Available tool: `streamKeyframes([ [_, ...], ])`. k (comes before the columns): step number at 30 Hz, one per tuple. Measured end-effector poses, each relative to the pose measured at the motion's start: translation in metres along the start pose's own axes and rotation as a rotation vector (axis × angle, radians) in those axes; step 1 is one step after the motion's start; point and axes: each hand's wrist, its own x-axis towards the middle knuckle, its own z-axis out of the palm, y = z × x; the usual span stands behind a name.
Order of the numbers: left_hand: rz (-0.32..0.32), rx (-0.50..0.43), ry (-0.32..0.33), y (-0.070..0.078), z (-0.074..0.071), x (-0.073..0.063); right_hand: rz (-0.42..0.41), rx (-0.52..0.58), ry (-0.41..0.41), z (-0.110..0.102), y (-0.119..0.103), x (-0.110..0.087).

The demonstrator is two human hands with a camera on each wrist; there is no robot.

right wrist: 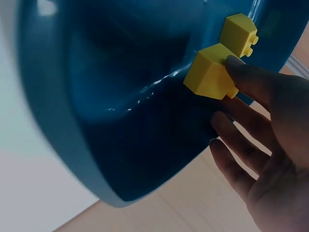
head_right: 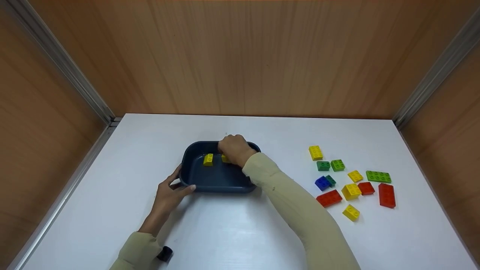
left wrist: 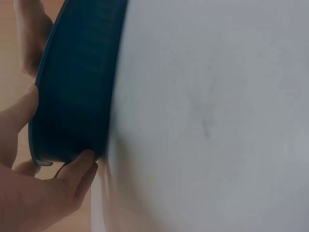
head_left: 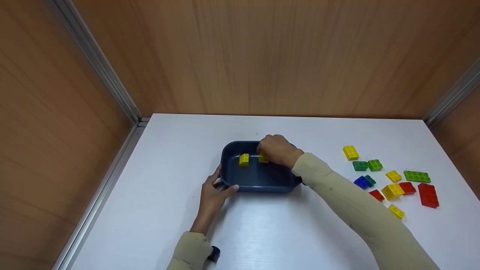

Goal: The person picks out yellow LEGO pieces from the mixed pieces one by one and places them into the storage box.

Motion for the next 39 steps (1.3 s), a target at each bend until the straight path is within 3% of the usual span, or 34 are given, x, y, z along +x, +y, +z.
streamKeyframes([
  [8,-0.010,0.004,0.000,0.000,0.001,0.000,-0.001,-0.021,-0.026,0.002,-0.007,0.006],
  [19,0.011,-0.063,-0.025,0.002,0.000,-0.005,-0.021,-0.080,-0.042,0.007,-0.013,0.012],
  [39,0.008,-0.017,-0.023,0.000,-0.001,-0.003,-0.006,-0.071,-0.077,0.010,-0.020,0.016],
])
